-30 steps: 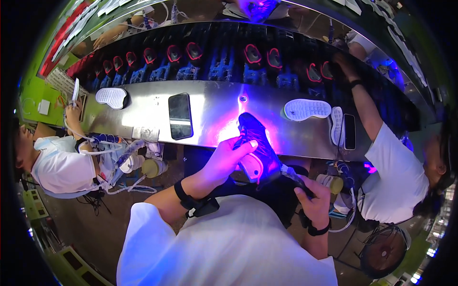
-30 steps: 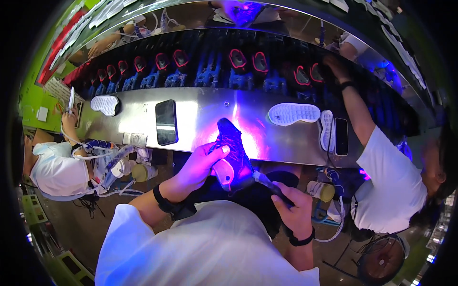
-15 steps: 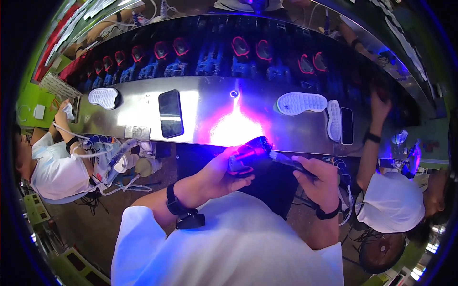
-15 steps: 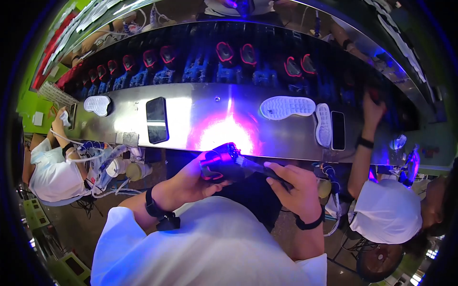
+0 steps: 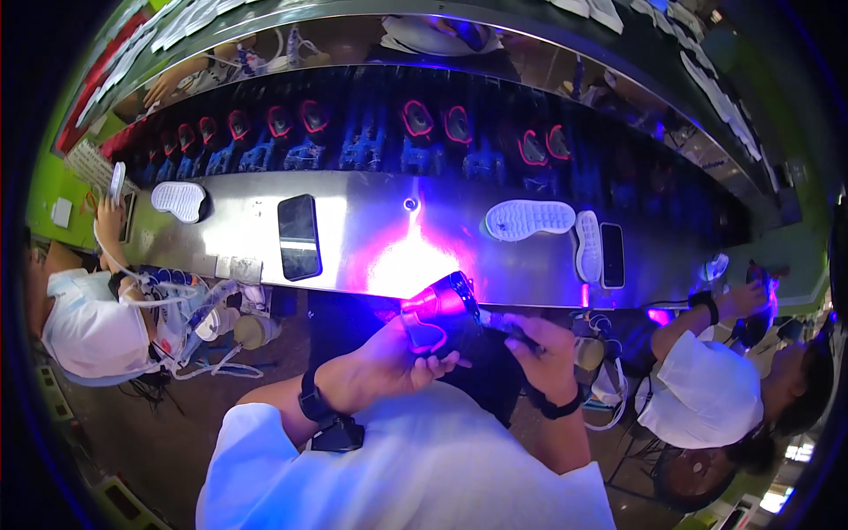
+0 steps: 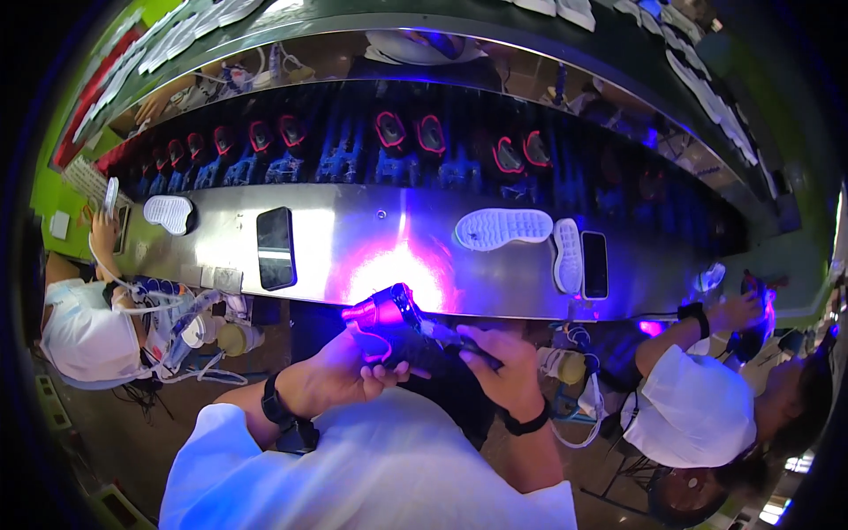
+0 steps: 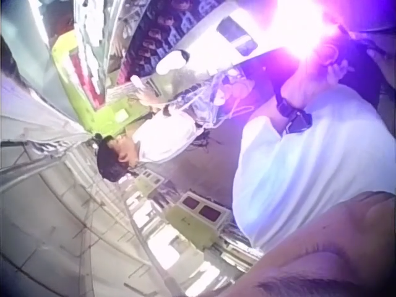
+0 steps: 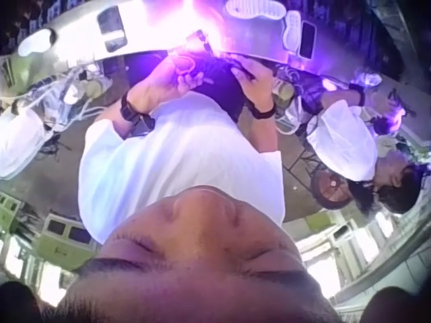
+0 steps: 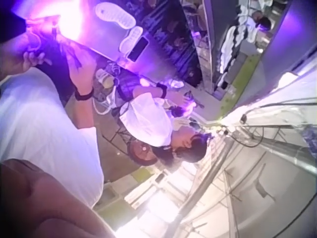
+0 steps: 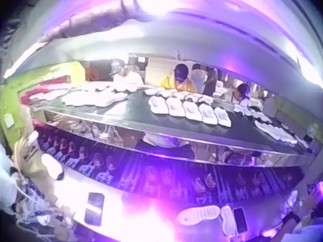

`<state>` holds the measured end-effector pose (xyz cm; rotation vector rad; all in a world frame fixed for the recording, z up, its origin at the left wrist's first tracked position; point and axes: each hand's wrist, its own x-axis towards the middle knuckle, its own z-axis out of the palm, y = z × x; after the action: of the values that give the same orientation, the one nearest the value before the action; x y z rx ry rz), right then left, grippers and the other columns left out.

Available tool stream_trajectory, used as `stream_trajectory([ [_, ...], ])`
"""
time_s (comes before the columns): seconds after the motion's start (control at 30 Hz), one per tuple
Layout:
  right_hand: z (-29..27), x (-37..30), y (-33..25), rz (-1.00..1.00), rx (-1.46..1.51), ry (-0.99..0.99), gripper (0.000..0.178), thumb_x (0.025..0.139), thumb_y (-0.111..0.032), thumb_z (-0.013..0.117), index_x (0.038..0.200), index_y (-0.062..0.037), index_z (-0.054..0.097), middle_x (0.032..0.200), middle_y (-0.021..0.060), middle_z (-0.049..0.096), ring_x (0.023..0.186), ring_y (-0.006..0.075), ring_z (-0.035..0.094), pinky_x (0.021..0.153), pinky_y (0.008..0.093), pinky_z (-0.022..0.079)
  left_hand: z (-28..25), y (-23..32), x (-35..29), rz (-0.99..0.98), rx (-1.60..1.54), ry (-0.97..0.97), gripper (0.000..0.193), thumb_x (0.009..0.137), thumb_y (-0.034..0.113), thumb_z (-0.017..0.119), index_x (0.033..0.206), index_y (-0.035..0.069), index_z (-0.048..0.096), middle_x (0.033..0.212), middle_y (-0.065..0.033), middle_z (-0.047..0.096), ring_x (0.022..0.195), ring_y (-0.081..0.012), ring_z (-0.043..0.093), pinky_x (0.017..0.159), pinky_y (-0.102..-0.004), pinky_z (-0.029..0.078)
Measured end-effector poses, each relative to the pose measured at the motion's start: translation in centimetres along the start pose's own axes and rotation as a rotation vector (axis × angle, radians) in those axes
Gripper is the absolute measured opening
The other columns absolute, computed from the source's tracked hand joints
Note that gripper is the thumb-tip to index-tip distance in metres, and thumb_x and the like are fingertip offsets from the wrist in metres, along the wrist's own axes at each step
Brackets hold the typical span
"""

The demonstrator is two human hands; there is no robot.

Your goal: The worker is applying a liquid substance to a shoe upper using a small brush under a UV light on a production line.

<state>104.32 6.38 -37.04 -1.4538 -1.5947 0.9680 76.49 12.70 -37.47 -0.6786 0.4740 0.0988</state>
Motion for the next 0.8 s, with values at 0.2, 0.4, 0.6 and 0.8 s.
stream_trajectory([
  [0.2, 0.3, -1.7, -1.5, 0.163, 0.002, -0.029, 0.044, 0.085, -0.003, 0.078, 0.128, -0.0049, 0.072, 0.095, 0.0116, 0.074, 0.084, 0.0193, 0.070, 0.079, 0.0307, 0.053, -0.4, -0.4, -0.7, 0.381, 0.434, 0.020, 0.057, 0.107, 0.053, 0.045, 0.141, 0.008, 0.053, 0.103, -0.0164, 0.074, 0.076, -0.0235, 0.074, 0.061, -0.0311, 0.062],
  [0.4, -0.2, 1.7, -4.6, 0.164, 0.067, 0.051, 0.046, 0.088, 0.002, 0.073, 0.133, -0.0035, 0.069, 0.105, 0.0121, 0.076, 0.092, 0.0138, 0.070, 0.085, 0.0283, 0.055, 0.8, 0.3, -1.3, 0.413, 0.408, -0.054, 0.052, 0.106, 0.050, 0.048, 0.138, 0.010, 0.055, 0.114, -0.0130, 0.072, 0.089, -0.0264, 0.074, 0.073, -0.0374, 0.062],
  [0.6, 0.0, 3.6, -4.8, 0.221, 0.071, 0.022, 0.046, 0.090, 0.000, 0.073, 0.135, -0.0019, 0.067, 0.097, 0.0120, 0.075, 0.085, 0.0148, 0.071, 0.081, 0.0295, 0.055, 3.8, 2.2, -2.5, 0.635, 0.865, -0.190, 0.063, 0.094, 0.030, 0.070, 0.145, -0.001, 0.050, 0.129, -0.0110, 0.067, 0.114, -0.0197, 0.068, 0.101, -0.0374, 0.055],
  [0.8, 3.2, 4.4, -3.3, 0.135, 0.073, 0.098, 0.037, 0.092, -0.010, 0.075, 0.127, 0.0009, 0.070, 0.099, 0.0173, 0.076, 0.088, 0.0261, 0.075, 0.080, 0.0362, 0.056, 7.5, 5.7, -2.4, 0.993, 1.284, 0.041, 0.061, 0.090, 0.015, 0.073, 0.145, -0.003, 0.052, 0.129, -0.0101, 0.067, 0.120, -0.0184, 0.064, 0.107, -0.0368, 0.049],
])
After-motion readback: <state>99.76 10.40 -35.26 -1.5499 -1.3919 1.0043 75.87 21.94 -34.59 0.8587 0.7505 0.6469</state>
